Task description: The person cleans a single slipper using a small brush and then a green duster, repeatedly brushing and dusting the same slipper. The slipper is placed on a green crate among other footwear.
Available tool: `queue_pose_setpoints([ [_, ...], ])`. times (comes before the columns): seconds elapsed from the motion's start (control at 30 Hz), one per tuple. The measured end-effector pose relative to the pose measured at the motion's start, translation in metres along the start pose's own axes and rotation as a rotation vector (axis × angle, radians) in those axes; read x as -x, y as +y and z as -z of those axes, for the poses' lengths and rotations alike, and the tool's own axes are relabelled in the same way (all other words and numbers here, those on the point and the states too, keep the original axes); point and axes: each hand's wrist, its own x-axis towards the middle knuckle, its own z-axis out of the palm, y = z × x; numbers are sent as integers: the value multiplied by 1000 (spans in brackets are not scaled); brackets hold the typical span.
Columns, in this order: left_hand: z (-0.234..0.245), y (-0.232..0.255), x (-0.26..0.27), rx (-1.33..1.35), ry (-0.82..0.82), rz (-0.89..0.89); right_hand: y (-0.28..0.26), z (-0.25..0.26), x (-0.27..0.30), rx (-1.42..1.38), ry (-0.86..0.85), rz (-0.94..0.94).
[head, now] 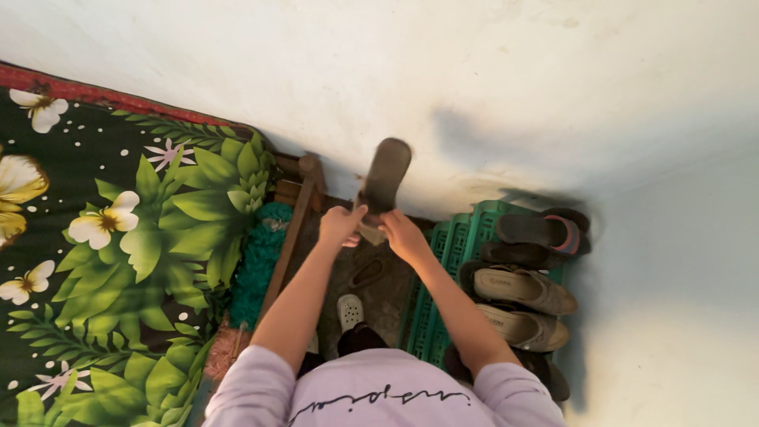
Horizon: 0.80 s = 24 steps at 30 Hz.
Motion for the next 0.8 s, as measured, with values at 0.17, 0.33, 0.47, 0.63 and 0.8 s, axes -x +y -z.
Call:
queue_pose_setpoints([
  [0.17, 36, -46, -5, 23, 80, 15, 48, -11, -35, -217, -233, -266],
  [0.33, 61, -115, -21, 129, 174, 106, 73, -16, -66, -869, -702, -752],
  [0.47, 76, -139, -24, 144, 185, 105, 120, -1, -120, -906, -332, -794],
  [0.63, 88, -141, -16, 157, 248, 120, 135, 0, -159, -1280, 469, -969],
  [0.8, 82, -140, -19, 168, 244, 79, 125, -19, -136, -1554, 343, -1140],
])
